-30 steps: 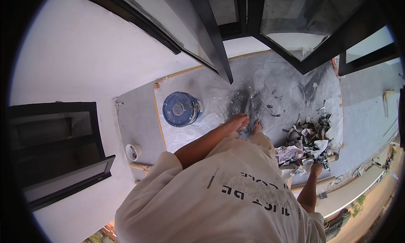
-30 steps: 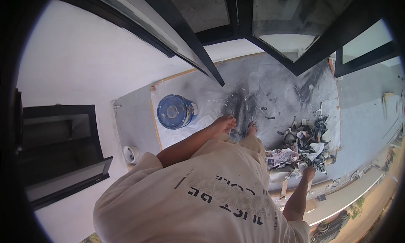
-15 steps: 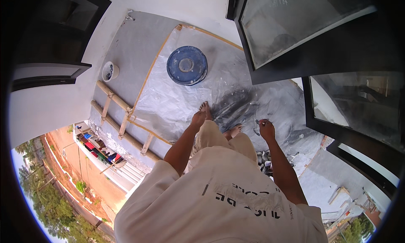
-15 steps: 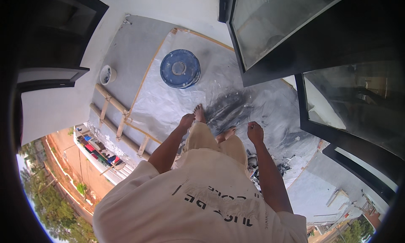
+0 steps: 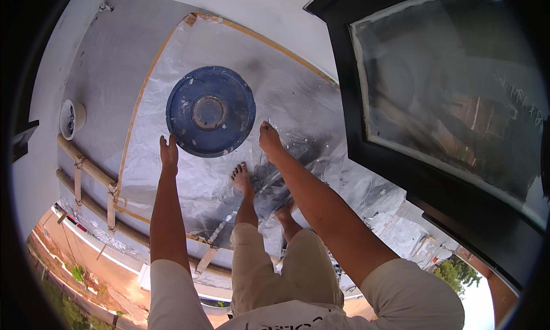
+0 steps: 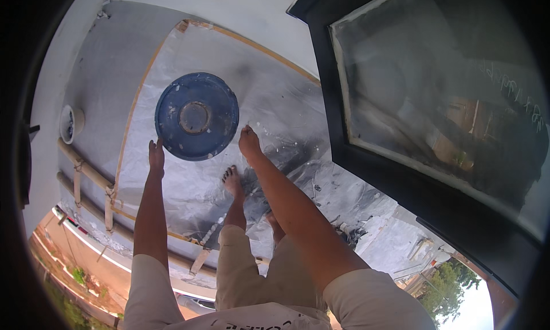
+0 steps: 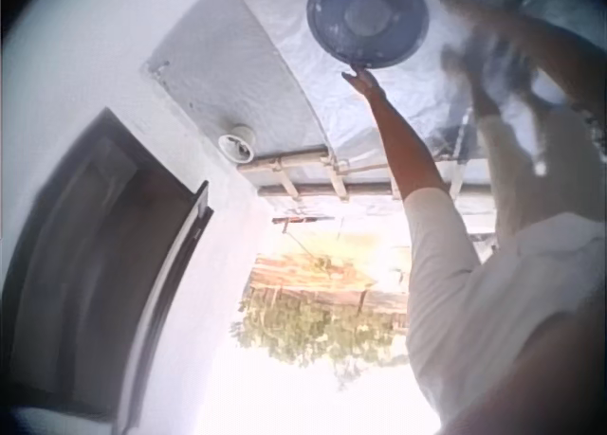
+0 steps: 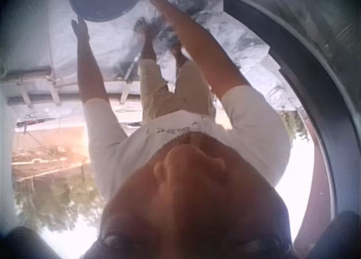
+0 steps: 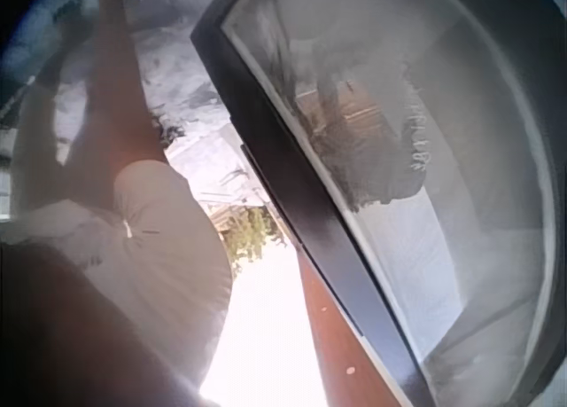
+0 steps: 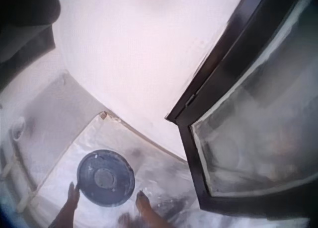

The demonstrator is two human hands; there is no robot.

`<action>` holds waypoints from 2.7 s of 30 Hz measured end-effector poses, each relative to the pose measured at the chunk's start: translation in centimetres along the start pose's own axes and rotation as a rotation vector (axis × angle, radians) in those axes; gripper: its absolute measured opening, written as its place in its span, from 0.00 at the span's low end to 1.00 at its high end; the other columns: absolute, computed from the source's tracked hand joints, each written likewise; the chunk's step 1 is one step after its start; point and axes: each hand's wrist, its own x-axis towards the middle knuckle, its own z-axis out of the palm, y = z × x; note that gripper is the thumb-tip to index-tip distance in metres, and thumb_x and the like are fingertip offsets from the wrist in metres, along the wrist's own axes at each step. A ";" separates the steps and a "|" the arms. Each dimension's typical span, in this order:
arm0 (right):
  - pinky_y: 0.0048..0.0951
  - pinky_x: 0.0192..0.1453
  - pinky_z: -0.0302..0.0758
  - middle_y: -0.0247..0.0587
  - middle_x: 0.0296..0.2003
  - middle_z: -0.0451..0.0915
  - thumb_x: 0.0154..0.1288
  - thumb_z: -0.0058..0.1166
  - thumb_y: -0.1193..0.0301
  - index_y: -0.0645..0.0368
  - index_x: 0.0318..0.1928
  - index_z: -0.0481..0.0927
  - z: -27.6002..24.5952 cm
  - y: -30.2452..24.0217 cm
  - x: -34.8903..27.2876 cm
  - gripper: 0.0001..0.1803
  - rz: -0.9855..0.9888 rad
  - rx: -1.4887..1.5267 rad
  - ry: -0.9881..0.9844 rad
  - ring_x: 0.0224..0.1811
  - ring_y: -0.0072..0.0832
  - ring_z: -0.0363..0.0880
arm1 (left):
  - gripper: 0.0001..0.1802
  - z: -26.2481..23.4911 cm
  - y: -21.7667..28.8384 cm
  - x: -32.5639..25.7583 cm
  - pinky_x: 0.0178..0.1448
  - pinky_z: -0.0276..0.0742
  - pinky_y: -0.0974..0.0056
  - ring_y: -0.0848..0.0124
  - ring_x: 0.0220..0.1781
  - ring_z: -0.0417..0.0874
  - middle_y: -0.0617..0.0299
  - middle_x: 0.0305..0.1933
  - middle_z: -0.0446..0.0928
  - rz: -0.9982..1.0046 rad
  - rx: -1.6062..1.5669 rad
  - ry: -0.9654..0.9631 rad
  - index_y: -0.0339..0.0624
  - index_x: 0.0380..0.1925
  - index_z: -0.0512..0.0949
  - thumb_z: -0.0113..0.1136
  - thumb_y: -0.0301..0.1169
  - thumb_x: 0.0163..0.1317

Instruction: The person removes protective plastic film from a window frame using a utility knife and their hands. They carefully peel away the film from the edges and surface of the frame, discarding the pieces onto the scaffolding below.

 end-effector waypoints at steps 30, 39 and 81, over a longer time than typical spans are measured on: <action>0.24 0.18 0.64 0.28 0.27 0.75 0.75 0.37 0.53 0.48 0.51 0.77 -26.8 25.2 -13.7 0.19 0.322 0.491 0.384 0.19 0.19 0.70 | 0.35 15.5 -5.7 -26.1 0.52 0.72 0.60 0.60 0.47 0.78 0.46 0.45 0.76 -0.187 0.245 -0.486 0.26 0.50 0.71 0.65 0.48 0.56; 0.35 0.37 0.75 0.39 0.40 0.80 0.72 0.36 0.53 0.52 0.47 0.79 -45.6 29.8 -17.1 0.22 0.435 0.363 0.424 0.38 0.32 0.79 | 0.39 27.0 -8.2 -40.5 0.49 0.75 0.57 0.57 0.51 0.78 0.45 0.49 0.76 -0.231 0.319 -0.637 0.24 0.52 0.70 0.63 0.52 0.56; 0.44 0.49 0.75 0.55 0.42 0.81 0.73 0.41 0.63 0.61 0.53 0.77 -52.4 15.0 3.4 0.18 -0.479 -0.120 0.272 0.44 0.50 0.81 | 0.36 33.7 9.2 -51.8 0.78 0.46 0.54 0.58 0.74 0.54 0.47 0.73 0.52 0.756 -0.169 0.192 0.36 0.70 0.48 0.32 0.53 0.75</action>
